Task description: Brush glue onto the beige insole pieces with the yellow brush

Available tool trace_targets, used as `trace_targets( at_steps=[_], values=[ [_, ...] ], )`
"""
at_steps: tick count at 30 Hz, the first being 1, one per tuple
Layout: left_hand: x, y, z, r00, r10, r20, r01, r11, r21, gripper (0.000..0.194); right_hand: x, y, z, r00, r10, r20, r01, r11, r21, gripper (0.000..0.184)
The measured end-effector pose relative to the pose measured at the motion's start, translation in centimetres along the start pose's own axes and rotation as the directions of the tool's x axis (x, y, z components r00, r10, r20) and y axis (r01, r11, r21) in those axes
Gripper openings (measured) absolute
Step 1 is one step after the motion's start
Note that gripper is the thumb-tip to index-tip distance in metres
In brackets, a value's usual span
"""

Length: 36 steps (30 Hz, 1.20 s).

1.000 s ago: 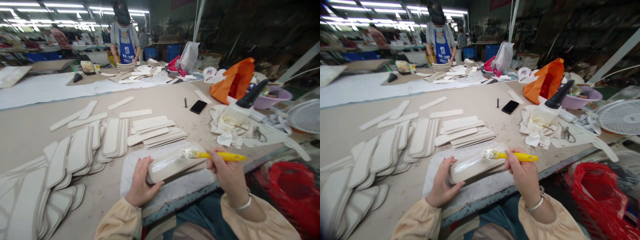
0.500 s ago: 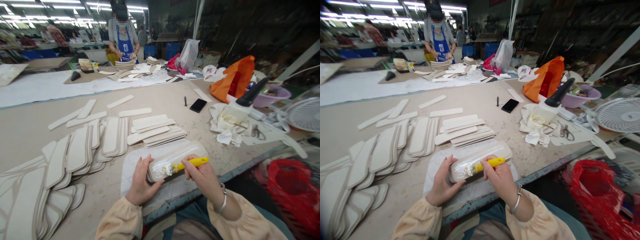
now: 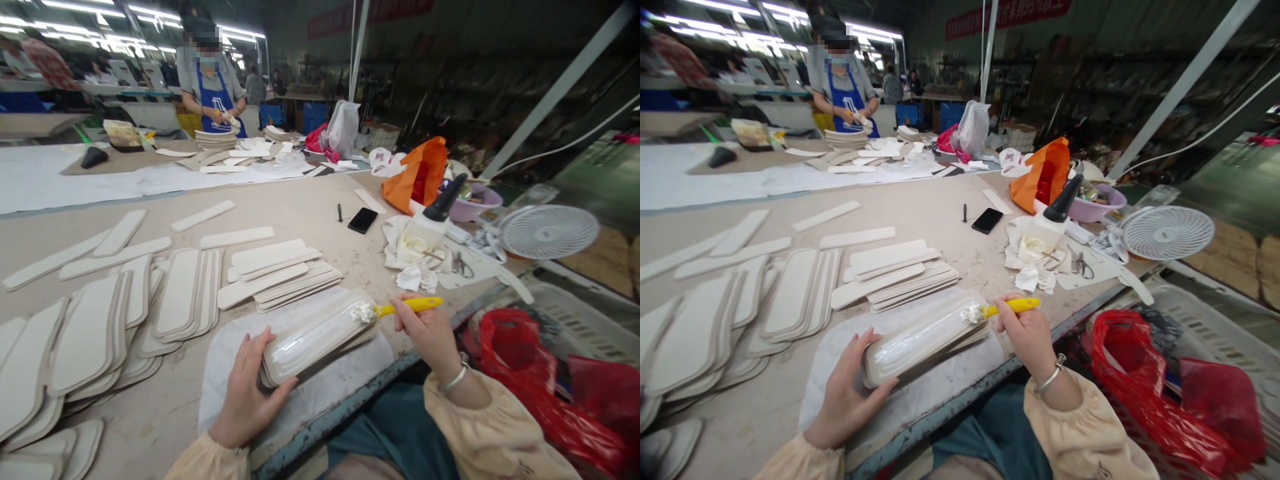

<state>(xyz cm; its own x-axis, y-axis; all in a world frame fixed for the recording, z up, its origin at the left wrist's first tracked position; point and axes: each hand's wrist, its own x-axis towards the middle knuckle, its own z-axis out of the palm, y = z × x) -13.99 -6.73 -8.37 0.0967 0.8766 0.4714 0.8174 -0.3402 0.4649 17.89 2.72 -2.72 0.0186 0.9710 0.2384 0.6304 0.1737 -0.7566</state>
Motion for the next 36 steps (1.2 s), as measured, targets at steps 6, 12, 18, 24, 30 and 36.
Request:
trace_targets(
  at_steps=[6, 12, 18, 24, 30, 36],
  values=[
    [0.1, 0.0, -0.1, 1.0, 0.022, -0.012, -0.021, 1.0, 0.023, 0.08, 0.0, 0.6, -0.5, 0.991, -0.063, -0.12, 0.058, 0.997, -0.041, 0.046],
    [0.0, -0.2, 0.1, 1.0, 0.022, -0.015, -0.022, 1.0, 0.015, 0.082, -0.9, 0.0, -0.9, 0.94, 0.06, -0.335, 0.002, 0.984, 0.181, 0.028],
    [0.0, 0.0, -0.1, 1.0, 0.006, -0.01, -0.006, 1.0, -0.01, 0.084, -3.0, -2.3, 1.5, 0.991, 0.127, -0.034, -0.087, 0.83, 0.551, 0.023],
    [0.1, 0.4, -0.2, 1.0, -0.022, 0.019, 0.023, 0.999, -0.035, 0.088, -5.5, -5.3, 5.8, 0.969, -0.001, 0.246, -0.148, 0.796, 0.586, 0.021],
    [0.1, 0.5, -0.2, 1.0, -0.024, 0.011, 0.024, 0.999, -0.039, 0.09, -6.1, -6.9, 8.1, 0.932, -0.087, 0.351, -0.147, 0.795, 0.589, 0.02],
    [0.0, 0.3, -0.1, 1.0, -0.012, 0.008, 0.013, 0.999, -0.033, 0.088, -5.3, -6.6, 7.3, 0.961, -0.026, 0.275, -0.14, 0.811, 0.568, 0.022]
  ],
)
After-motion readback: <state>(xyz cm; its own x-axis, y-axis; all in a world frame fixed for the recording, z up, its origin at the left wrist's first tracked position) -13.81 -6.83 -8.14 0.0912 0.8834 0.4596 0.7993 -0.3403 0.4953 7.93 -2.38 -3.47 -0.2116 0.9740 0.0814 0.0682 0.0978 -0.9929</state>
